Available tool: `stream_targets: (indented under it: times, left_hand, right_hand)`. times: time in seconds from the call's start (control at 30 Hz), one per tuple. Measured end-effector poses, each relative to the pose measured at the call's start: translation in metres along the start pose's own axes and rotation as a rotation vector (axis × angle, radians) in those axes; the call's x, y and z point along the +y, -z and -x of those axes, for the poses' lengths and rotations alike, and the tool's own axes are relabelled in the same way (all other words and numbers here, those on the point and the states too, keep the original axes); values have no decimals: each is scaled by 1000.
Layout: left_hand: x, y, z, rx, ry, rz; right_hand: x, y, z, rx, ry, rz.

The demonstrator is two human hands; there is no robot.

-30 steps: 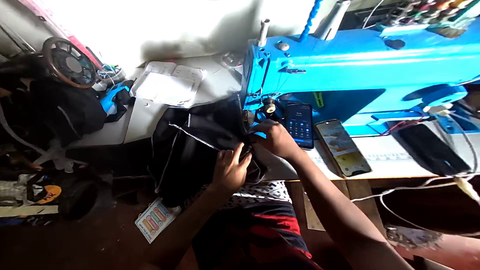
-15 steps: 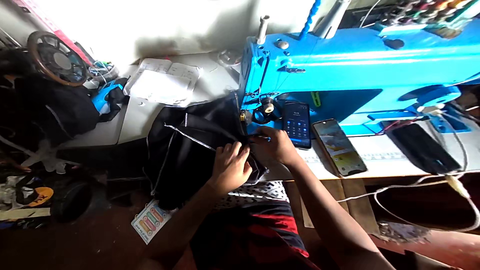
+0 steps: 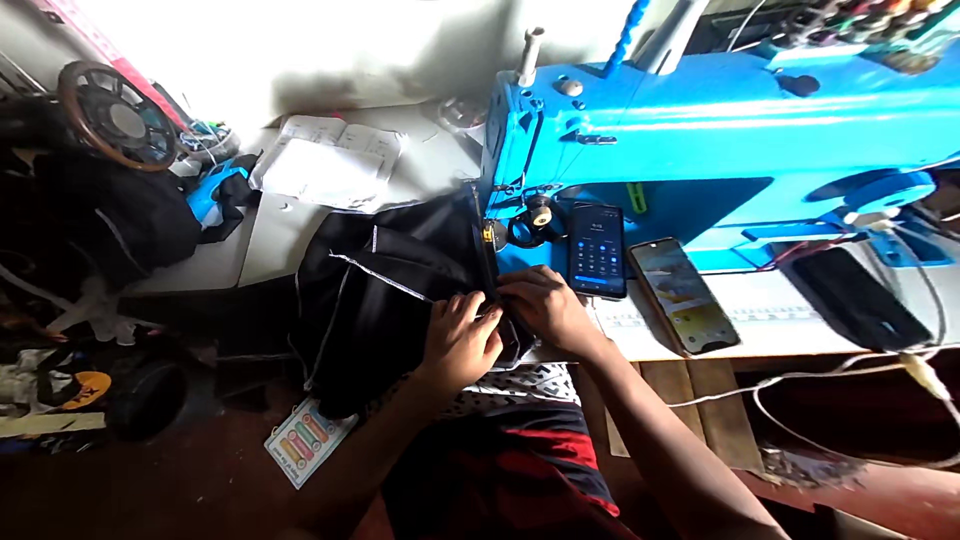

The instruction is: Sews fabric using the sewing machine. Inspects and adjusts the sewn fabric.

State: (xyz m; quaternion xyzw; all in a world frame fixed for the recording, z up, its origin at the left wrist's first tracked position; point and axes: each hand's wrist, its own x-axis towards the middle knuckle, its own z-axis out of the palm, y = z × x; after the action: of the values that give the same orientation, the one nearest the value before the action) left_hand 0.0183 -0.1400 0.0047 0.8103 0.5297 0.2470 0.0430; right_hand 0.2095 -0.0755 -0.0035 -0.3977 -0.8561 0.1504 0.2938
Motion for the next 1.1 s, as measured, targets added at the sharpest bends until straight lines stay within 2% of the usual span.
stream_targets:
  times: [0.23, 0.37, 0.53, 0.77, 0.83, 1.0, 1.1]
  left_hand:
    - [-17, 8, -16, 106, -39, 68]
    - [-28, 6, -22, 5, -77, 61]
    - [-28, 1, -18, -39, -56, 59]
    - [-30, -3, -16, 6, -80, 28]
    - [-31, -1, -16, -29, -107, -6]
    - [-35, 17, -21, -248, -136, 15]
    - [-42, 17, -20, -289, -145, 66]
  right_hand:
    - [-2, -5, 7, 8, -55, 14]
    - [-1, -7, 9, 53, -70, -38]
    - [-1, -9, 10, 64, -33, -7]
    - [-2, -9, 10, 89, -28, 6]
    - [-3, -8, 12, 80, -18, 32]
    - [-7, -1, 18, 44, 35, 115]
    - [-8, 1, 20, 45, 60, 137]
